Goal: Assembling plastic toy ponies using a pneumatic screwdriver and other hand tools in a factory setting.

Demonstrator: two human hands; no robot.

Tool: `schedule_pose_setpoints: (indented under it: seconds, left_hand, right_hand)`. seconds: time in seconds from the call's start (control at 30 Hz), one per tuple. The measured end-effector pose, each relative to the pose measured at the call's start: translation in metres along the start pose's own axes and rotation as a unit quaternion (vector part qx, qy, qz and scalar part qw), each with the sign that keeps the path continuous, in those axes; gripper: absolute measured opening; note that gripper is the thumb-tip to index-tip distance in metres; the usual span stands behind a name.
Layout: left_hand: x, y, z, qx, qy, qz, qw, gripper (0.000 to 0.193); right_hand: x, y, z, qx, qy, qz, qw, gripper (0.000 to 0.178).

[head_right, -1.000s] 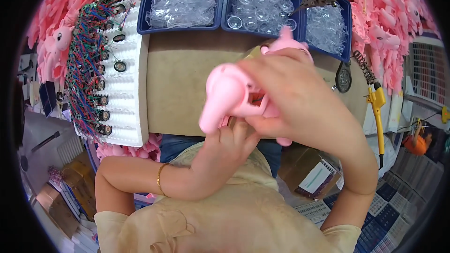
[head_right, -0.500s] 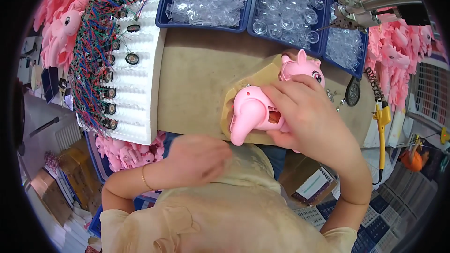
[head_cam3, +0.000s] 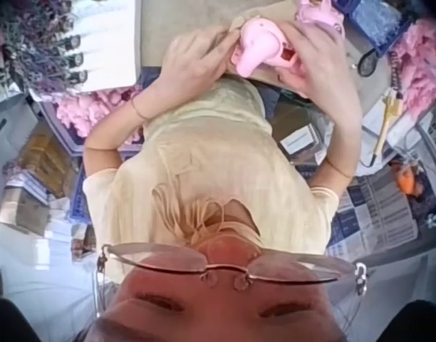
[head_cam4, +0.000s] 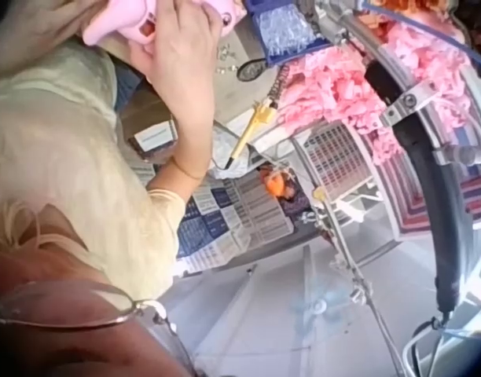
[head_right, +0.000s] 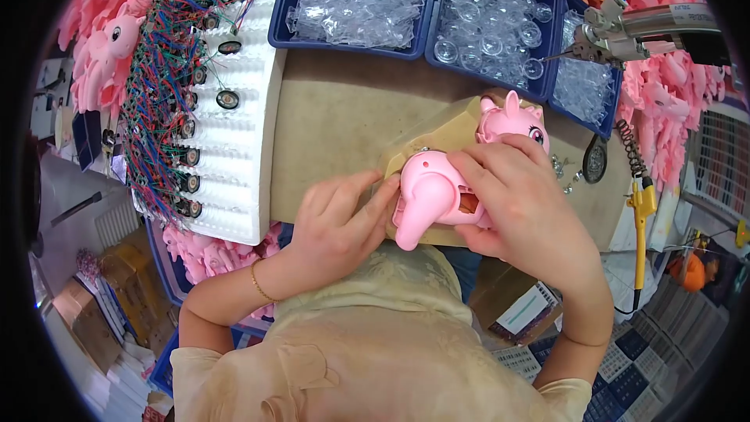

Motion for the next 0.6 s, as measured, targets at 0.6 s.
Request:
schedule_pose_setpoints:
  seconds: [0.6]
  left_hand:
    - [0.023,0.012,-0.087,-0.136,-0.035,0.153,0.978,0.070]
  right_hand:
    - [0.006,0.007,0.030,0.096,0.042,-0.023,0.994,0.028]
Point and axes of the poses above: each hand's wrist, its own z-axis away from the middle knuckle, its own y-axis out of the back of the hand, x = y × z, the point moved 3 cm from there along -z, towards the middle knuckle, and after that the axes turned 7 degrees about -y, right-handed, at the moved point
